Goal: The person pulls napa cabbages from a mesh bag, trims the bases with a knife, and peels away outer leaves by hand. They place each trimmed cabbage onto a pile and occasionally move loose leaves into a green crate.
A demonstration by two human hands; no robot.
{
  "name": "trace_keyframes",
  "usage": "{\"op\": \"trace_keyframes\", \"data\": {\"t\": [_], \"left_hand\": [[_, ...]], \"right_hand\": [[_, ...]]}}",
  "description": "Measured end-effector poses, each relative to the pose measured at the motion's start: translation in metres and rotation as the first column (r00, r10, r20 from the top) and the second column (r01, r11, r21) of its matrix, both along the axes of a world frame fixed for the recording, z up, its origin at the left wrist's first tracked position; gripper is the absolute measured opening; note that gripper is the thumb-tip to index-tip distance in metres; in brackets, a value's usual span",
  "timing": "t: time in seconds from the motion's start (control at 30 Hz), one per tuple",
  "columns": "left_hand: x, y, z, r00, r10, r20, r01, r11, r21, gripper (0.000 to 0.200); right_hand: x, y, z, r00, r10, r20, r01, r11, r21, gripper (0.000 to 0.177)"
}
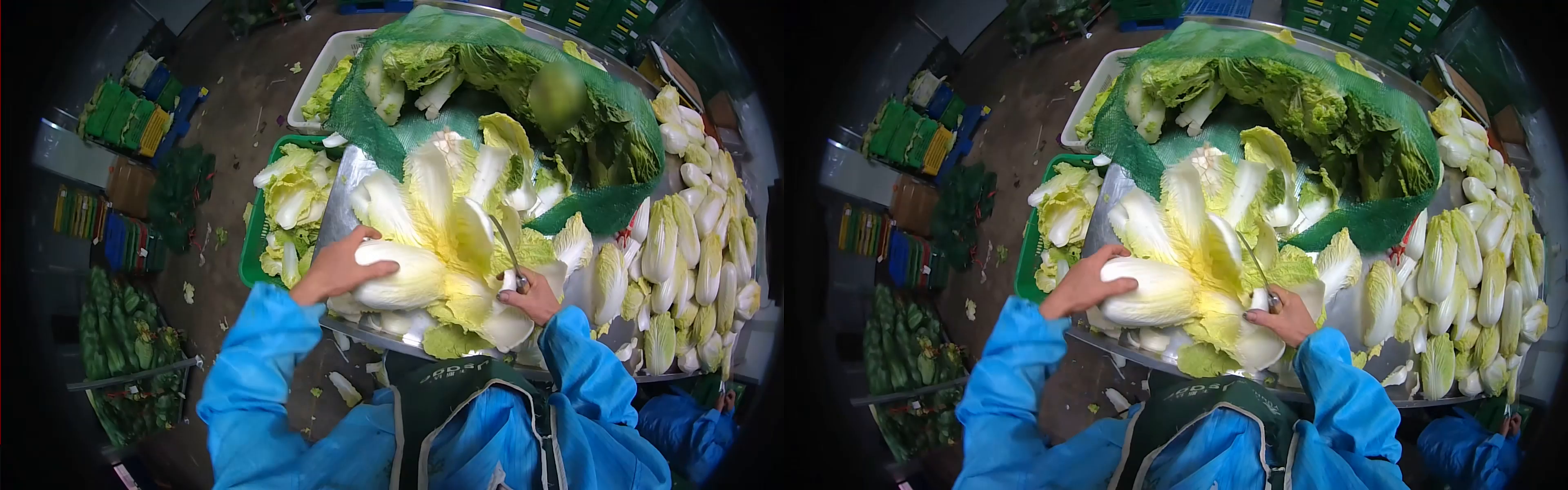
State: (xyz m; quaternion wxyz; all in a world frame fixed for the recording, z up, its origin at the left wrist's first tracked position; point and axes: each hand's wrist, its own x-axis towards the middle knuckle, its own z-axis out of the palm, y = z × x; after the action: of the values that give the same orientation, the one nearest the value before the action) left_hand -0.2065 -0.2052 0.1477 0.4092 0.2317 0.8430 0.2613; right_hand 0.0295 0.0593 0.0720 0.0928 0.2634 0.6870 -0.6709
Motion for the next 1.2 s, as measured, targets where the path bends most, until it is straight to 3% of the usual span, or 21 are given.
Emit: {"op": "trace_keyframes", "data": {"t": [0.03,0.13,0.23,0.3,0.33,0.4,0.43,0.47,0.5,0.57,0.63,0.67,0.77,0.83,0.9,0.97,1.03,1.07,1.1,1.13,1.2], "left_hand": [[-0.005,-0.009,-0.015,1.0,-0.002,-0.001,0.002,1.0,-0.003,0.076],[-0.015,-0.036,-0.045,0.775,0.169,0.609,-0.262,0.963,0.066,0.075],[0.011,-0.073,-0.073,0.536,0.24,0.809,-0.497,0.864,0.073,0.065],[0.045,-0.084,-0.065,0.314,0.445,0.838,-0.687,0.716,-0.123,0.058],[0.061,-0.086,-0.062,0.321,0.446,0.835,-0.687,0.717,-0.119,0.058],[0.089,-0.083,-0.059,0.049,0.261,0.964,-0.888,0.454,-0.078,0.059],[0.098,-0.077,-0.058,0.051,0.259,0.964,-0.892,0.446,-0.073,0.059],[0.107,-0.07,-0.057,0.004,0.15,0.989,-0.926,0.373,-0.053,0.06],[0.113,-0.062,-0.058,-0.031,0.032,0.999,-0.953,0.299,-0.039,0.062],[0.118,-0.044,-0.059,-0.018,-0.034,0.999,-0.963,0.268,-0.008,0.064],[0.12,-0.021,-0.051,0.362,0.094,0.928,-0.91,0.254,0.329,0.073],[0.12,-0.006,-0.039,0.579,0.174,0.797,-0.807,0.26,0.53,0.083],[0.116,0.017,-0.022,0.708,0.135,0.693,-0.704,0.208,0.679,0.086],[0.11,0.022,-0.029,0.661,0.069,0.747,-0.745,0.183,0.642,0.086],[0.108,0.027,-0.024,0.308,-0.122,0.944,-0.945,0.074,0.318,0.09],[0.105,0.029,-0.036,0.19,-0.33,0.925,-0.965,0.112,0.238,0.084],[0.108,0.025,-0.051,-0.103,-0.654,0.749,-0.968,0.24,0.076,0.072],[0.112,0.024,-0.051,-0.15,-0.632,0.76,-0.979,0.205,-0.023,0.068],[0.113,0.024,-0.052,-0.147,-0.635,0.758,-0.977,0.211,-0.013,0.068],[0.113,0.025,-0.053,-0.189,-0.656,0.731,-0.968,0.25,-0.026,0.067],[0.118,0.03,-0.063,-0.258,-0.746,0.614,-0.942,0.336,0.013,0.068]], "right_hand": [[-0.003,-0.001,0.0,1.0,-0.002,-0.001,0.002,1.0,-0.003,0.047],[-0.02,0.003,0.002,0.998,-0.055,-0.025,0.057,0.997,0.049,0.047],[-0.029,0.013,0.003,0.951,-0.307,0.031,0.309,0.949,-0.071,0.048],[-0.037,0.028,0.012,0.878,-0.477,0.045,0.476,0.878,0.046,0.051],[-0.038,0.035,0.028,0.849,-0.529,-0.012,0.529,0.849,0.019,0.054],[-0.039,0.047,0.041,0.817,-0.474,-0.329,0.573,0.727,0.377,0.056],[-0.039,0.046,0.05,0.764,-0.379,-0.522,0.631,0.606,0.484,0.057],[-0.036,0.037,0.064,0.765,-0.371,-0.527,0.629,0.609,0.483,0.057],[-0.037,0.015,0.093,0.87,-0.355,-0.343,0.474,0.795,0.378,0.06],[-0.044,-0.027,0.111,0.96,-0.242,-0.139,0.259,0.959,0.114,0.07],[-0.055,-0.064,0.095,0.937,-0.286,-0.202,0.259,0.954,-0.149,0.082],[-0.051,-0.065,0.098,0.975,-0.209,-0.07,0.186,0.951,-0.249,0.081],[-0.058,-0.067,0.09,0.936,-0.327,-0.129,0.248,0.875,-0.417,0.052],[-0.057,-0.052,0.093,0.923,-0.371,-0.102,0.292,0.848,-0.441,0.043],[-0.065,-0.049,0.075,0.78,-0.617,-0.108,0.422,0.645,-0.637,0.029],[-0.056,-0.026,0.048,0.781,-0.617,-0.103,0.384,0.603,-0.699,0.029],[-0.045,0.007,0.019,0.825,-0.544,-0.156,0.386,0.742,-0.548,0.039],[-0.042,0.018,0.016,0.814,-0.511,-0.278,0.496,0.859,-0.127,0.047],[-0.044,0.025,0.017,0.82,-0.432,-0.376,0.551,0.772,0.315,0.055],[-0.047,0.026,0.035,0.814,-0.438,-0.382,0.56,0.766,0.315,0.055],[-0.046,0.025,0.081,0.864,-0.43,-0.263,0.435,0.899,-0.042,0.068]]}}
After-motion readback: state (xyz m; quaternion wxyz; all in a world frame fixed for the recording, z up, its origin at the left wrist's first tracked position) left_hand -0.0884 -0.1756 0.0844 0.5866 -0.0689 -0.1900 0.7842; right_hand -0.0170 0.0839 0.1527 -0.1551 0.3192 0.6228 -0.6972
